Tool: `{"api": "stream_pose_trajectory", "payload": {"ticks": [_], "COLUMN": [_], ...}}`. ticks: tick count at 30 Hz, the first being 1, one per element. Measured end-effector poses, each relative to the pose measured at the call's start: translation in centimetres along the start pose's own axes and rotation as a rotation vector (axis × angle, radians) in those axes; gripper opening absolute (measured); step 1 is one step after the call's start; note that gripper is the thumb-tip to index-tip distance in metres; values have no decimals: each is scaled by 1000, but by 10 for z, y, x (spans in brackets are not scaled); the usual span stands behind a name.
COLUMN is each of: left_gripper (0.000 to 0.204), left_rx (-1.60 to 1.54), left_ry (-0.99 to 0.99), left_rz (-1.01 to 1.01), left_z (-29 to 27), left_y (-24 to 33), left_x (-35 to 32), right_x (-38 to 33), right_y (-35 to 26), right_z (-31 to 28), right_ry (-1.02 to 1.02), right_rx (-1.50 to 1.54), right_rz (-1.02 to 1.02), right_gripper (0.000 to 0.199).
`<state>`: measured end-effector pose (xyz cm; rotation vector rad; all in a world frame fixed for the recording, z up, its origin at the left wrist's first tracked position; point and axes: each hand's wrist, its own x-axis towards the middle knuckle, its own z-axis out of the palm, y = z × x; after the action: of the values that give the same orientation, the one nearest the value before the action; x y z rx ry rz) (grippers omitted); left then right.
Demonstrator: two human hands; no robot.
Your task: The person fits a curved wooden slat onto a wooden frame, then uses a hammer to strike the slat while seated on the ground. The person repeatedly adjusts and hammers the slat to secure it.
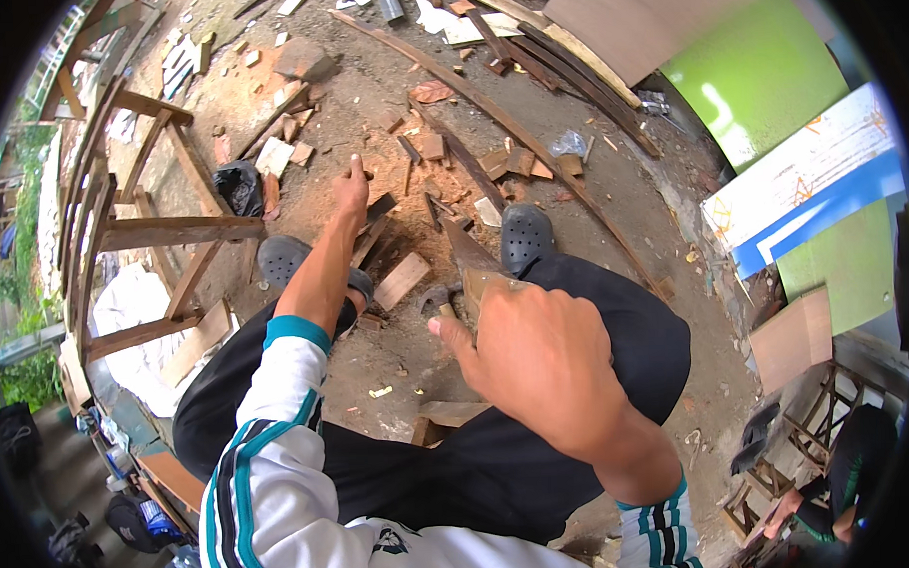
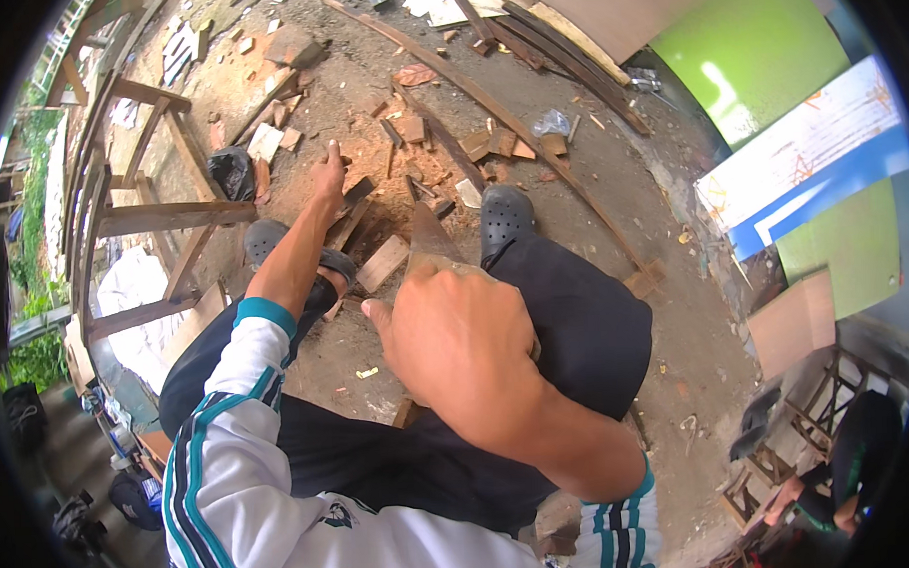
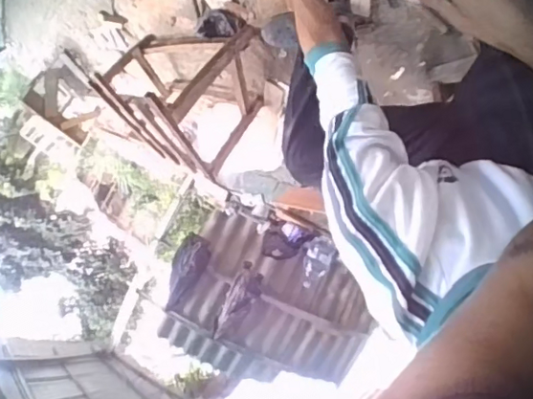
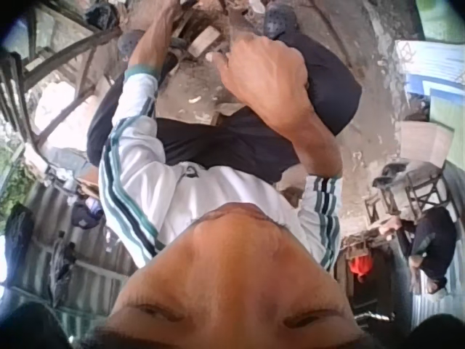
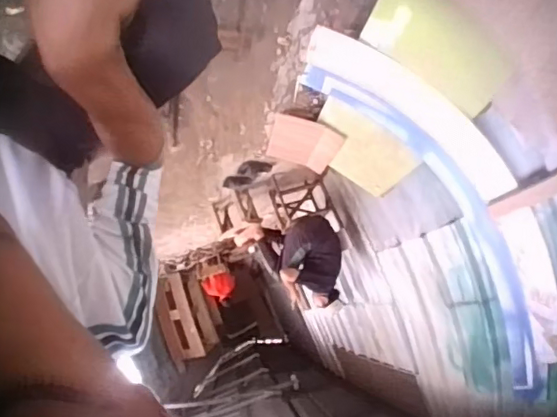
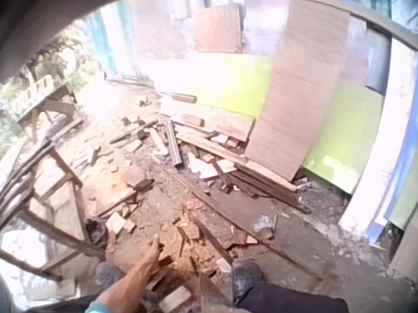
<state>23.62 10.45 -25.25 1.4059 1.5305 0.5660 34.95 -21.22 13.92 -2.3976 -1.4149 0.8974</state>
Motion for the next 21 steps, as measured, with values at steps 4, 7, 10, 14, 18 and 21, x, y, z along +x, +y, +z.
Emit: {"api": "stream_pose_trajectory", "payload": {"ticks": [4, 7, 10, 14, 18, 21], "left_gripper": [41, 72, 75, 77, 75, 68], "left_rx": [620, 1142, 1262, 1112, 1132, 1165], "left_ry": [-213, -513, -496, -389, -307, -301], "left_rz": [310, 245, 102, 5, -11, 31], "left_z": [-63, -94, -139, -174, -192, -200], "left_y": [-19, -11, -24, -48, -88, -111], "left_x": [-18, -58, -69, -71, -75, -60], "right_x": [20, 33, 49, 58, 60, 62], "right_y": [-15, -16, -30, -41, -50, -58], "right_z": [0, 9, 13, 15, 31, 45], "right_ry": [-44, -50, -70, -152, -260, -299], "right_rx": [-37, -124, -183, -258, -293, -324], "right_rz": [-70, -74, -106, -119, -85, -41], "right_gripper": [59, 61, 64, 66, 66, 67]}}
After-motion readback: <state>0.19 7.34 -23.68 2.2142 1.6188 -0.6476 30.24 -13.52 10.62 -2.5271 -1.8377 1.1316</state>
